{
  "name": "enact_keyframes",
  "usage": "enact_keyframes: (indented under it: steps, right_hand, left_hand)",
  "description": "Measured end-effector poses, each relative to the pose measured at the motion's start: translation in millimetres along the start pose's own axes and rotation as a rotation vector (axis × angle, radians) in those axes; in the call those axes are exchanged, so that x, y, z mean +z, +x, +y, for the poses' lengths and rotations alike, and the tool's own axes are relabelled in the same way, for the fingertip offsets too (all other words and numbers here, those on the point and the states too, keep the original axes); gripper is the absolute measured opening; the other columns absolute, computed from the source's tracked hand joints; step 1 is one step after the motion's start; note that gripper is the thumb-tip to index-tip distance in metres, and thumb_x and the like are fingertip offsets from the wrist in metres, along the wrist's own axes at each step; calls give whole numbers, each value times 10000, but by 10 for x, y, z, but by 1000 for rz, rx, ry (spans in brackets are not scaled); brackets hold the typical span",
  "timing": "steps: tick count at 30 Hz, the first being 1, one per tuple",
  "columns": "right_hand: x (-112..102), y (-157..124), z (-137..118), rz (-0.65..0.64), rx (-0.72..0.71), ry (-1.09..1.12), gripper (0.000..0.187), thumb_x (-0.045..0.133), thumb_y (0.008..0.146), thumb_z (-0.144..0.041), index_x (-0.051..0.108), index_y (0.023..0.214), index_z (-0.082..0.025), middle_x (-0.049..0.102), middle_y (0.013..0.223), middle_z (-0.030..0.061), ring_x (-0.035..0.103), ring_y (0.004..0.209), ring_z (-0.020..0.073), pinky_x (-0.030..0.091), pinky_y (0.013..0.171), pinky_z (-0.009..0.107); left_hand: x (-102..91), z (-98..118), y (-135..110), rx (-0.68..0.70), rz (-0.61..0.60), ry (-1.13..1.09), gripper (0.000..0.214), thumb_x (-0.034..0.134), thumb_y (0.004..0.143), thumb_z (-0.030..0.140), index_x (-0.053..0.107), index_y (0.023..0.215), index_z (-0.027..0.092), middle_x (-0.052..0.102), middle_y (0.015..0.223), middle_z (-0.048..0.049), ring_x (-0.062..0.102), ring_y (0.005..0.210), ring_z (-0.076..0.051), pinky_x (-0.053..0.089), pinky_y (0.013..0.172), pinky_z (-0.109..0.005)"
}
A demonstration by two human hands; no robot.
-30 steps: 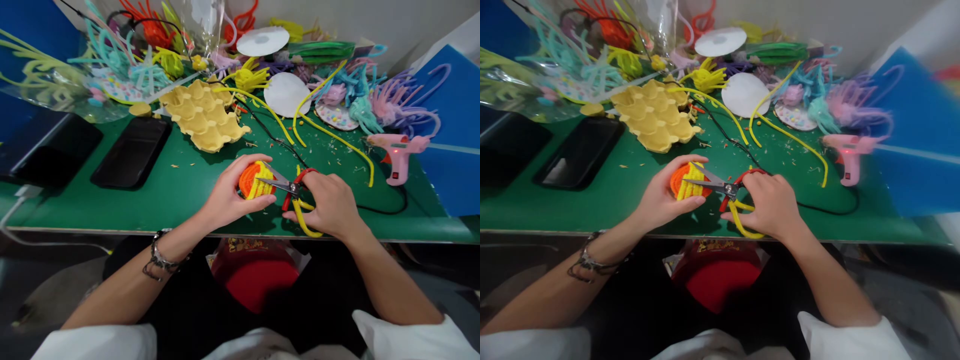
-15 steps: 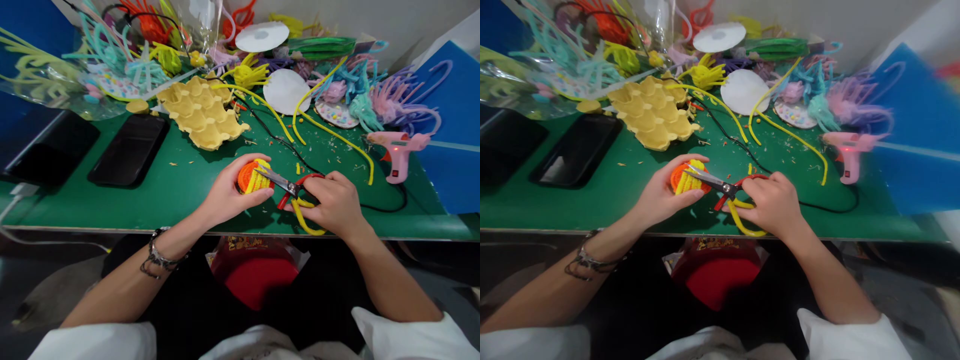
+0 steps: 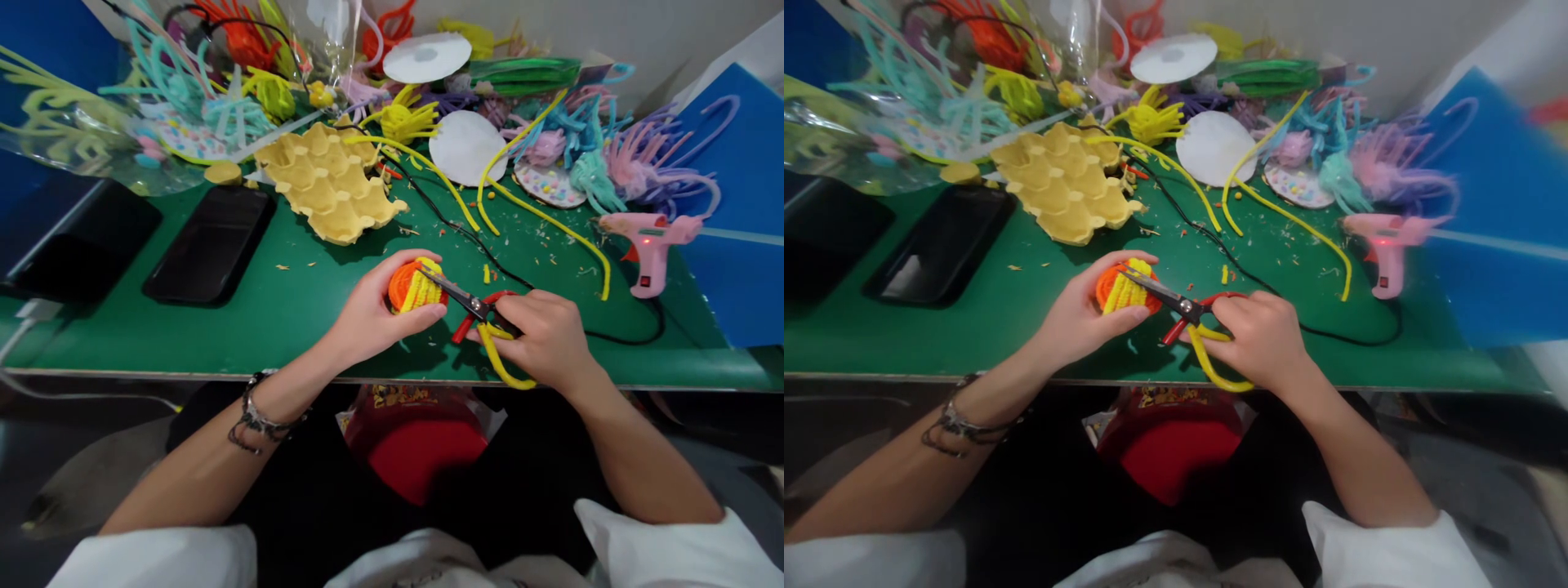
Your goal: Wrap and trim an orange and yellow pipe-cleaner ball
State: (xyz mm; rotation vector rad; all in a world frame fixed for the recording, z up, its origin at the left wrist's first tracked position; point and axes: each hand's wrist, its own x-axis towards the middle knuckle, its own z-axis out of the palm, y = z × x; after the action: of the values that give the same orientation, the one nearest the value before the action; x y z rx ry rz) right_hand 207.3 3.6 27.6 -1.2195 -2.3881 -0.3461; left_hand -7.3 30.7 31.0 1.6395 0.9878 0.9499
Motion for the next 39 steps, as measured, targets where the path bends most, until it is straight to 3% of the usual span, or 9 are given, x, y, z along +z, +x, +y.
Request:
enact_keyframes:
  steps: [5,10,23,30,35,39]
  right_hand:
    - [24,6,0,-49,57,23,449,430,867,-569,524,639,-195,548,519,-2,446,500,132,311,602,258]
    - [38,27,-17,-135,87,46,569,426,770,-723,558,810,-172,631,679,43,547,618,176,306,641,280]
    - [-5,14,-40,-50,97,61,486,444,837,-622,491,600,-200,473,449,-31,377,455,112,280,583,266]
    - [27,7,-8,-37,111,43,510,416,873,-582,456,535,-202,459,425,-23,363,430,108,268,538,256]
    - [81,11,44,-3,266,69,490,425,833,-639,518,635,-201,503,487,-11,406,460,123,274,535,259]
    - [53,36,47,-80,302,144,537,497,726,-716,553,838,-193,569,631,8,486,551,156,298,557,260]
  left_hand:
    - [-1,-5,1,21,0,7,463,689,682,364,542,1073,163,636,941,-35,582,772,-154,481,715,-272]
    - [9,-18,-3,65,-21,54,448,712,679,341,555,1061,169,628,1069,-63,595,947,-204,476,809,-295]
    - [22,-32,-3,37,-35,19,443,705,682,345,554,1054,157,635,1028,-63,607,882,-188,492,776,-294]
    - [13,-35,4,34,13,102,444,698,686,356,552,1060,166,620,1123,-74,584,1007,-221,465,871,-327]
    - [15,-59,-2,20,21,30,513,698,686,368,485,1112,177,618,987,-41,607,831,-164,497,763,-289]
    - [28,-74,5,40,35,-59,572,729,656,349,425,1116,195,600,985,-38,617,832,-156,510,753,-279]
